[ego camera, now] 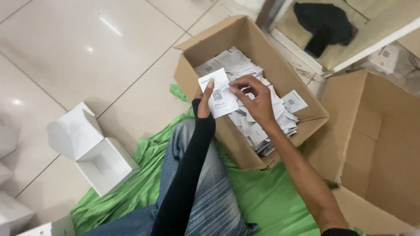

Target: The person packs small electronic items or accessories into white cardboard boxes and includes an instruction leaflet with each.

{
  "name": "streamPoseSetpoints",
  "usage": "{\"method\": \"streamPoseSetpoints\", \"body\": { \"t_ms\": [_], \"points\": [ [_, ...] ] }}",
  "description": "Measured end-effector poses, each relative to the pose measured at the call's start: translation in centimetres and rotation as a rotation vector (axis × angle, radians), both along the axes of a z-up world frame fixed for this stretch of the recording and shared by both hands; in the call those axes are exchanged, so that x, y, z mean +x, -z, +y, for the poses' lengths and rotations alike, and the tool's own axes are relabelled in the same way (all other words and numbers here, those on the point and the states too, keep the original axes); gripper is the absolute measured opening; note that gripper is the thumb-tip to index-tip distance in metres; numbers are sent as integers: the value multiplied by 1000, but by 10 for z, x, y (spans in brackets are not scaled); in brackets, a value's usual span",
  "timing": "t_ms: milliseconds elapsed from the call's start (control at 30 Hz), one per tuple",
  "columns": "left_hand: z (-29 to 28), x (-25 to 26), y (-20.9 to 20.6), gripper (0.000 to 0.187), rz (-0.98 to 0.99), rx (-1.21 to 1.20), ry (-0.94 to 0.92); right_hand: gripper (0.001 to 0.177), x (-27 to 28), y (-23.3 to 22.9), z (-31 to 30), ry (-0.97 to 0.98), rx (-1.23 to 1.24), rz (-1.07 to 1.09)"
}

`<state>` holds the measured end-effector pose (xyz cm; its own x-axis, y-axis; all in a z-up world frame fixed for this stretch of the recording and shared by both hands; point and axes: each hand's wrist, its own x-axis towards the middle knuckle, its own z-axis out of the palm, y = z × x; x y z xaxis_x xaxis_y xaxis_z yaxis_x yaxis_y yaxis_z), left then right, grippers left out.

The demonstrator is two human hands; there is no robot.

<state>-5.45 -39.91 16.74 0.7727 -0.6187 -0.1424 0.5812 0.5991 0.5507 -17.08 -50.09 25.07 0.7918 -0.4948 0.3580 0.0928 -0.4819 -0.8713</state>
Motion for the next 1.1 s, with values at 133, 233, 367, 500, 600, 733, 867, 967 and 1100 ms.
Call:
{"method": "streamPoseSetpoints", "body": {
  "t_ms": [133, 233, 367, 500, 600, 733, 867, 967, 1100],
  "points": [
    [69, 15, 36, 37, -52, 117, -122, 17, 43, 28, 66, -111, -117, 50],
    [140, 37, 68, 36, -123, 261, -293, 25, 77, 52, 121, -239, 52, 76],
    [259, 63, 105, 36, -209, 519, -480, 37, 117, 95, 186, -474, 201, 213],
    [351, 96, 143, 43, -166, 411, -522, 55, 146, 136, 243, -654, -17, 311],
    [373, 134, 235, 49, -30, 515, -451, 72, 164, 180, 263, -697, -163, 345],
    [355, 120, 259, 44, -25, 435, -310, 79, 155, 163, 267, -696, -204, 429],
    [317, 92, 290, 43, -14, 430, -288, 78, 137, 150, 262, -682, -223, 540],
    [300, 71, 279, 56, -121, 480, -427, 78, 133, 147, 260, -680, -305, 528],
    [322, 23, 183, 97, -321, 874, -721, 69, 134, 132, 272, -654, -419, 248]
  ]
}}
